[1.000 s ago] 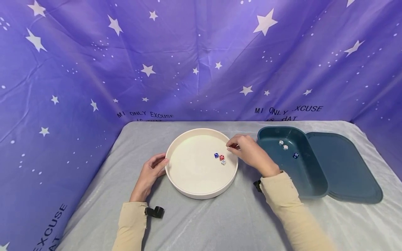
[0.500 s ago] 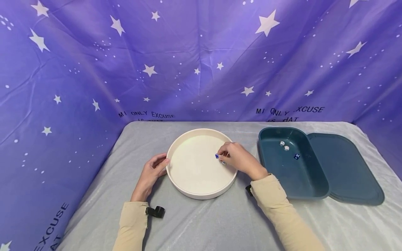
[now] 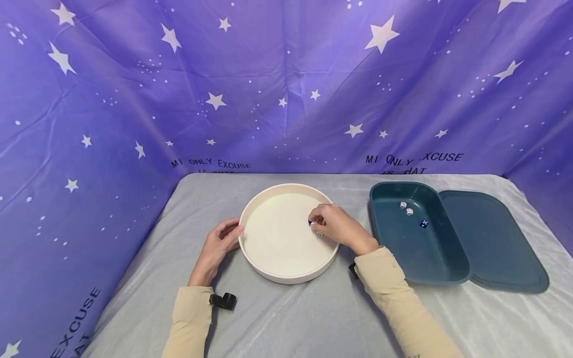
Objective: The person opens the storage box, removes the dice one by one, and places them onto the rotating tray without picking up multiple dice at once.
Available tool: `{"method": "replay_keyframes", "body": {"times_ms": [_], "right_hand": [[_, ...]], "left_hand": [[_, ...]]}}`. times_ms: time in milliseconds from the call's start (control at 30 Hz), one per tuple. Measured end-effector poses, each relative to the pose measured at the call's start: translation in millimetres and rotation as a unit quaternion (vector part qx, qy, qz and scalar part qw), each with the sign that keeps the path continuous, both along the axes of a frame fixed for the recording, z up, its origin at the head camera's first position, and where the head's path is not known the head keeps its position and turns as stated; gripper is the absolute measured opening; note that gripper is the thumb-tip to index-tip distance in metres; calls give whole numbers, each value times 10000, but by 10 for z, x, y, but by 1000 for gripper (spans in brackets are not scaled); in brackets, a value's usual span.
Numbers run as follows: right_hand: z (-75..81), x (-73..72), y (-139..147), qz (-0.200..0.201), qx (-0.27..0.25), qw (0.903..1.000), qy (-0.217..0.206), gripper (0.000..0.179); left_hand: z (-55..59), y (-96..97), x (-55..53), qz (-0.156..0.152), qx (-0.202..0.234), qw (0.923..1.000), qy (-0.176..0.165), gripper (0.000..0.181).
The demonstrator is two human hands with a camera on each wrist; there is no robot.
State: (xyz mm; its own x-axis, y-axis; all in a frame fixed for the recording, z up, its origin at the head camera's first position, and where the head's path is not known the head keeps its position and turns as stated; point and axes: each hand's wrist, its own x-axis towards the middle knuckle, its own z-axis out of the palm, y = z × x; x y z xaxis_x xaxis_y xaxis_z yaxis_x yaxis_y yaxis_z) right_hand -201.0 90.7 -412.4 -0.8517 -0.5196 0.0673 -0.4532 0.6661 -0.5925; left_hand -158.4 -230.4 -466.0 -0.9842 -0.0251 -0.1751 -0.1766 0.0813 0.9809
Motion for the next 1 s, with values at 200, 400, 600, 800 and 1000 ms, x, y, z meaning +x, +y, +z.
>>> {"method": "replay_keyframes", "body": {"times_ms": [200, 400, 600, 800, 1000], "right_hand": [[23, -3, 63, -14, 94, 9999, 130, 13], [70, 27, 68, 14, 209, 9997, 129, 14], [192, 59, 106, -64, 253, 9994, 215, 14], [329, 81, 233, -98, 422, 9986, 301, 17], [442, 86, 386, -152, 453, 9972, 568, 16]], "left_hand": [[-13, 57, -44, -57, 78, 10000, 13, 54], [-30, 20, -1, -49, -102, 9999, -22, 55], [3, -19, 32, -60, -133, 9999, 6, 55], [27, -2, 16, -5, -172, 9999, 9, 53], [24, 4, 22, -47, -130, 9999, -41, 54]]}}
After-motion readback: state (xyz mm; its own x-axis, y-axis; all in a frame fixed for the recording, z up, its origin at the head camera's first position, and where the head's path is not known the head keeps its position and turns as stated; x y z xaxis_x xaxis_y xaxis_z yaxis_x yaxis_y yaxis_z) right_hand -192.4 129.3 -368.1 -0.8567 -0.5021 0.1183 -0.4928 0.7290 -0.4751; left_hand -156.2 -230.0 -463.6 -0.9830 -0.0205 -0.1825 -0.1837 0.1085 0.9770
